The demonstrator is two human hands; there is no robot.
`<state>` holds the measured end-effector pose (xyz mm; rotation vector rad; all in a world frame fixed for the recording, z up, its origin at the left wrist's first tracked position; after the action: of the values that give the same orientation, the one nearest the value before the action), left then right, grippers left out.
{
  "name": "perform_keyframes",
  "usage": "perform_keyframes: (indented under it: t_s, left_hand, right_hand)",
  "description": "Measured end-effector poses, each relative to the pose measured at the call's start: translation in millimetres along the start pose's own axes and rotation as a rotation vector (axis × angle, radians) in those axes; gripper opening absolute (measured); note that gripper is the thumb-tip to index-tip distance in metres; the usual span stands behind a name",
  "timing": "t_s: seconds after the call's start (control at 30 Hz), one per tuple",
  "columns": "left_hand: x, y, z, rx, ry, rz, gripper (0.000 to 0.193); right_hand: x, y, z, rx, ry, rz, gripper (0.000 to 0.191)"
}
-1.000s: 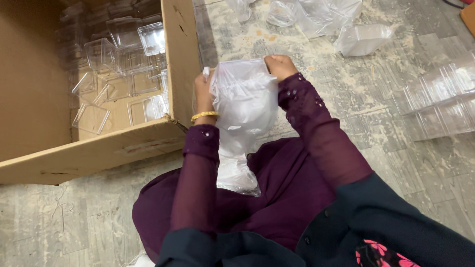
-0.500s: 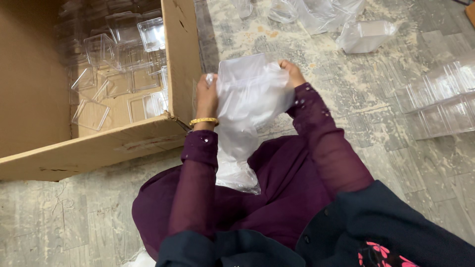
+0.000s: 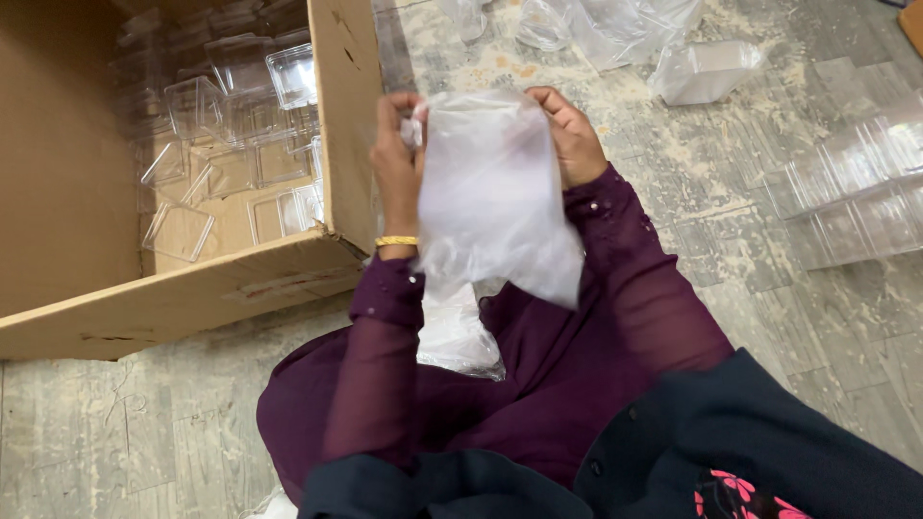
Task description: The person sits on the floor and packs clear plastic containers into plastic bags one at a time, placing each filled bag of containers aside. They occasionally stack containers together before sliding them into a bag.
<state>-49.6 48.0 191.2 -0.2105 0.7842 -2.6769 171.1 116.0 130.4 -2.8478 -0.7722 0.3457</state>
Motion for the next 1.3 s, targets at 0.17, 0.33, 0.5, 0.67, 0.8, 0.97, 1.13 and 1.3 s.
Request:
perform_keyframes:
  t_s: [0.17, 0.33, 0.5, 0.67, 0.8, 0.97, 1.13, 1.3]
  left_hand:
    - [-25, -29, 36, -0.115, -0.060, -0.197, 0.014]
    - [-17, -18, 13, 0.185, 0.030, -0.266, 0.025]
    - [8, -2, -26, 0.409, 0.155, -0.272, 0.034]
    - [12, 17, -62, 0.548, 0.199, -0.285, 0.053]
    - [4, 23, -72, 0.582, 0.221, -0.311, 0.058]
    - [4, 25, -68, 0.585, 0.254, -0.306, 0.062]
    - [0, 26, -64, 0.666, 0.458, -0.258, 0.061]
    - [-4, 20, -46, 0.585, 0.495, -0.231, 0.062]
  right_hand:
    - [-87, 28, -40, -0.147, 0.200, -0.381, 0.049]
    - [-46, 40, -46, -0.122, 0.798, -0.202, 0.051]
    - [123, 76, -31, -0.002, 0.845, 0.511, 0.053]
    - [204, 122, 72, -0.506, 1.513, 0.734, 0.056]
    - [206, 83, 121, -0.647, 1.244, 0.728, 0.059]
    - [179, -12, 119, -0.461, -0.181, 0.718, 0.066]
    - [91, -32, 40, -0.207, 0.118, 0.319, 0.069]
    - [-35, -18, -2, -0.072, 0.416, -0.101, 0.054]
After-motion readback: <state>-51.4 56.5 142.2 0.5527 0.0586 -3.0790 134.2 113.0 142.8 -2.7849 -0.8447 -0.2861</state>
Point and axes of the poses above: each hand's wrist, its own y-axis away from the middle knuckle, its own x-axis out of the back of the hand, z = x × y, the point moved 9 cm from there along -y, towards the middle knuckle, and after that the axes turned 9 degrees about y, right-handed, at the moved point
